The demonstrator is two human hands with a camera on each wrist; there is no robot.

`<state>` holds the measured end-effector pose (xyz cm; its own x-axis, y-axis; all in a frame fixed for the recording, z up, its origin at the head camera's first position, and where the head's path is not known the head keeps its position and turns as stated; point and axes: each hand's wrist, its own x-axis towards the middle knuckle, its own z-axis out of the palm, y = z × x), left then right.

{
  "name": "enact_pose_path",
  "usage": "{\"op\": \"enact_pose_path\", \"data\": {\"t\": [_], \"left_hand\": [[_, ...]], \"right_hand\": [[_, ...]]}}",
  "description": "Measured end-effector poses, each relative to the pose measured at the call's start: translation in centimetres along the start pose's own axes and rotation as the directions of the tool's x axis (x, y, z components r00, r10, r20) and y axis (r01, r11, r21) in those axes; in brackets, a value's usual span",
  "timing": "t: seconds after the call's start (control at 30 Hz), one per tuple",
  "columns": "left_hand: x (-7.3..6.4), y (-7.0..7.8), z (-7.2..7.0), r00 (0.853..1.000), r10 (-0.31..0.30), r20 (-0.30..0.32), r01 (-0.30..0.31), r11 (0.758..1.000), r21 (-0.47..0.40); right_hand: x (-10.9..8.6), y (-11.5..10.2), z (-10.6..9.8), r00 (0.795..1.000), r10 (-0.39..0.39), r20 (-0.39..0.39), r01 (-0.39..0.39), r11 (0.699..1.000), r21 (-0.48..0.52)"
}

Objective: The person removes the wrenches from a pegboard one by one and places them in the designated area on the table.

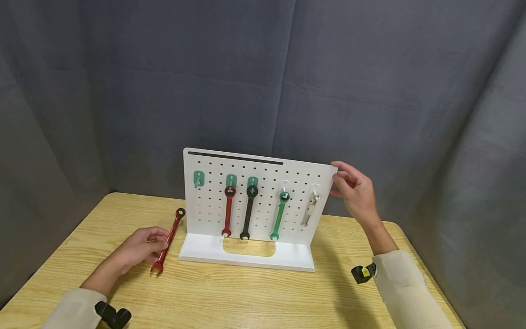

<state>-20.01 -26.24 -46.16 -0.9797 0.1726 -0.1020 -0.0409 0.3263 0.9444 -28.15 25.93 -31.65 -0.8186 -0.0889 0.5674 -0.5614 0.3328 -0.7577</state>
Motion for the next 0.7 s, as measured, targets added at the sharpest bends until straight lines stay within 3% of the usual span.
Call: {"op": "enact_pose_path", "data": {"t": [0.23,0.37,0.43,0.57,0.7], "left_hand": [[0.2,-0.4,-0.2,1.000,0.018,0.008,-0.018,0.996,0.088],[0.2,-0.4,0.1,0.999,0.050,-0.020,-0.046,0.985,0.166],[0.1,-0.2,0.4,0.996,0.080,-0.044,-0.068,0.970,0.234],[0.0,0.2,1.0,0.983,0.163,-0.084,-0.117,0.912,0.394],[-0.1,0.4,1.4,0.982,0.165,-0.096,-0.106,0.889,0.446]], "right_hand": [[0.0,0.0,0.0,1.000,0.019,0.007,-0.019,1.000,0.008],[-0.1,-0.1,0.2,0.999,0.040,0.008,-0.040,0.999,0.009],[-0.1,0.0,0.2,0.999,0.042,0.010,-0.043,0.999,0.008],[-0.1,0.1,0.1,0.999,0.035,0.004,-0.035,0.999,0.006],[0.0,0.3,0.1,1.000,0.026,-0.001,-0.026,1.000,-0.001]]}}
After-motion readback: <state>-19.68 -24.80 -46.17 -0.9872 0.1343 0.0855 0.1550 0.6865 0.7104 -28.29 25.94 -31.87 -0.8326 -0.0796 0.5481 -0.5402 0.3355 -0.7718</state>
